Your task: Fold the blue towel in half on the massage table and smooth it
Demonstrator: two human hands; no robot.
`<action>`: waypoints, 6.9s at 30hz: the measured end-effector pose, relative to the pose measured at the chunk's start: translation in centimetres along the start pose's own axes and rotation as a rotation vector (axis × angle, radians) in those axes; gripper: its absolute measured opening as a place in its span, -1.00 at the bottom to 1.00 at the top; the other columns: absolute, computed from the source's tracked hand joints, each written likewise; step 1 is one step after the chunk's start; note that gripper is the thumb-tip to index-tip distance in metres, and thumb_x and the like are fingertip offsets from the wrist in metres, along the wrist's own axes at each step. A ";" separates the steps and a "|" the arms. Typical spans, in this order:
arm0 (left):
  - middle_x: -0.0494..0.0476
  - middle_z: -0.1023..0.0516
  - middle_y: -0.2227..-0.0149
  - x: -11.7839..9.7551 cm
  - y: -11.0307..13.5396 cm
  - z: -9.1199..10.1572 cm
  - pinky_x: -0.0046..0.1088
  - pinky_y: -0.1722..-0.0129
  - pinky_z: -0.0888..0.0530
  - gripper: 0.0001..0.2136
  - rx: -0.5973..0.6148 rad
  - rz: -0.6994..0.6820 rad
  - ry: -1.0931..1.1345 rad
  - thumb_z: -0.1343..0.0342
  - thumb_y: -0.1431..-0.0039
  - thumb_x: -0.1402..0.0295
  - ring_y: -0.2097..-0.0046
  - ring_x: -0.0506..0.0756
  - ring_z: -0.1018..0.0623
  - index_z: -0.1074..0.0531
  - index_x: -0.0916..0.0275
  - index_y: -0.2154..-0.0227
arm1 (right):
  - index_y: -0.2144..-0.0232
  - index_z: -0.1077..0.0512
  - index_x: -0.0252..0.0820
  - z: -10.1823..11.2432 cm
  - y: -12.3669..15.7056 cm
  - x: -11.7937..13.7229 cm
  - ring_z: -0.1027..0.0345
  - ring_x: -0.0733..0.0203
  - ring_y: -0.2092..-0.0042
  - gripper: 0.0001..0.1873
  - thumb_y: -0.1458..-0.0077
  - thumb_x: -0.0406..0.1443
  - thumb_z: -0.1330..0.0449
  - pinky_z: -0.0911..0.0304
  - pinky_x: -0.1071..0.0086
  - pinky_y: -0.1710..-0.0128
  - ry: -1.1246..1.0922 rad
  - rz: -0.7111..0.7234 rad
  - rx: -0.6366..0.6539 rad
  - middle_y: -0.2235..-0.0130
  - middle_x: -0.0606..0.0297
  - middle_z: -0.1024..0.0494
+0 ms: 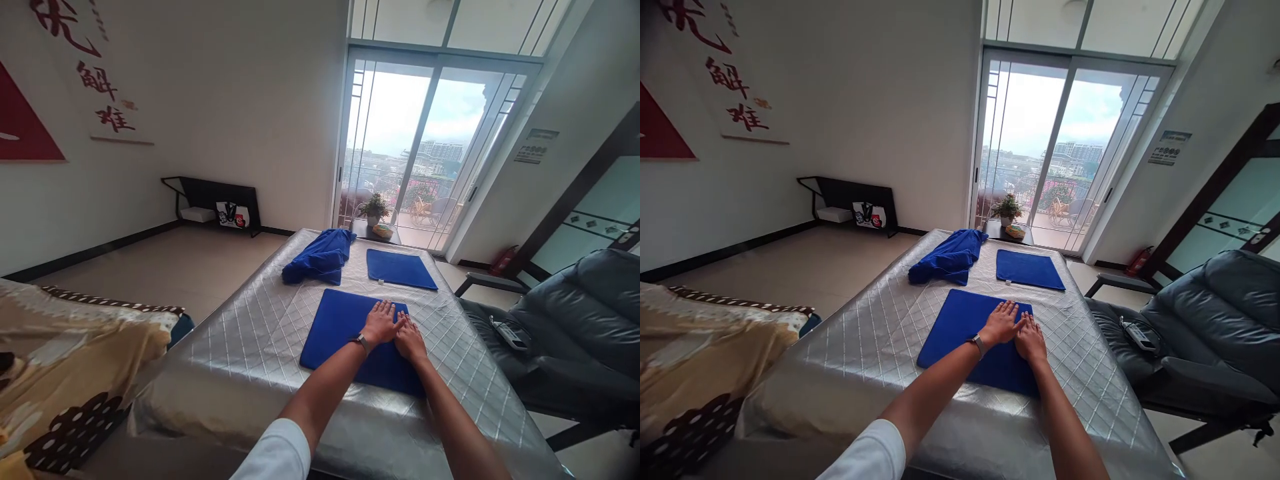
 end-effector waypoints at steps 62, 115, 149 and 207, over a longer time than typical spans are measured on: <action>0.25 0.00 -0.45 10.2 18.6 4.0 -0.05 -0.40 0.03 -0.23 -0.017 0.385 -0.142 0.41 -0.36 -0.16 -0.46 0.28 0.04 0.00 0.30 -0.42 | -0.43 0.05 -0.39 0.0 6.6 1.3 0.25 0.12 -0.46 -0.29 -0.37 -0.12 0.28 0.32 0.18 -0.41 -0.042 -0.054 -0.044 -0.47 0.15 0.07; 0.33 0.14 -0.47 10.6 21.1 5.0 -0.16 -0.41 0.03 -0.17 0.041 0.418 -0.131 0.45 -0.35 -0.18 -0.46 0.23 0.07 0.06 0.41 -0.42 | -0.45 0.14 -0.30 -0.1 11.4 1.9 0.36 0.12 -0.48 -0.25 -0.37 -0.01 0.27 0.32 0.14 -0.42 -0.037 -0.003 0.057 -0.48 0.21 0.18; 0.24 -0.30 -0.34 2.9 17.0 5.8 -0.26 -0.38 -0.14 -0.43 -0.207 0.114 -0.055 0.31 -0.45 0.10 -0.37 0.14 -0.26 -0.30 0.34 -0.28 | -0.43 0.07 -0.40 0.5 8.4 1.7 0.27 0.13 -0.47 -0.27 -0.37 -0.09 0.30 0.34 0.19 -0.41 -0.030 -0.031 -0.021 -0.47 0.16 0.11; 0.27 -0.09 -0.43 -2.4 6.2 -0.9 -0.21 -0.41 0.00 -0.29 0.048 -0.016 -0.020 0.47 -0.43 -0.03 -0.44 0.14 -0.04 -0.07 0.38 -0.39 | -0.43 0.07 -0.38 0.5 3.7 0.4 0.30 0.15 -0.47 -0.31 -0.38 -0.14 0.27 0.33 0.25 -0.41 0.005 -0.023 -0.015 -0.47 0.17 0.11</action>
Point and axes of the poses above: each hand's wrist, its own y-axis away from the middle knuckle, its own z-axis out of the back of the hand, x = y × z, the point moved 1 cm from there along -y, towards the middle knuckle
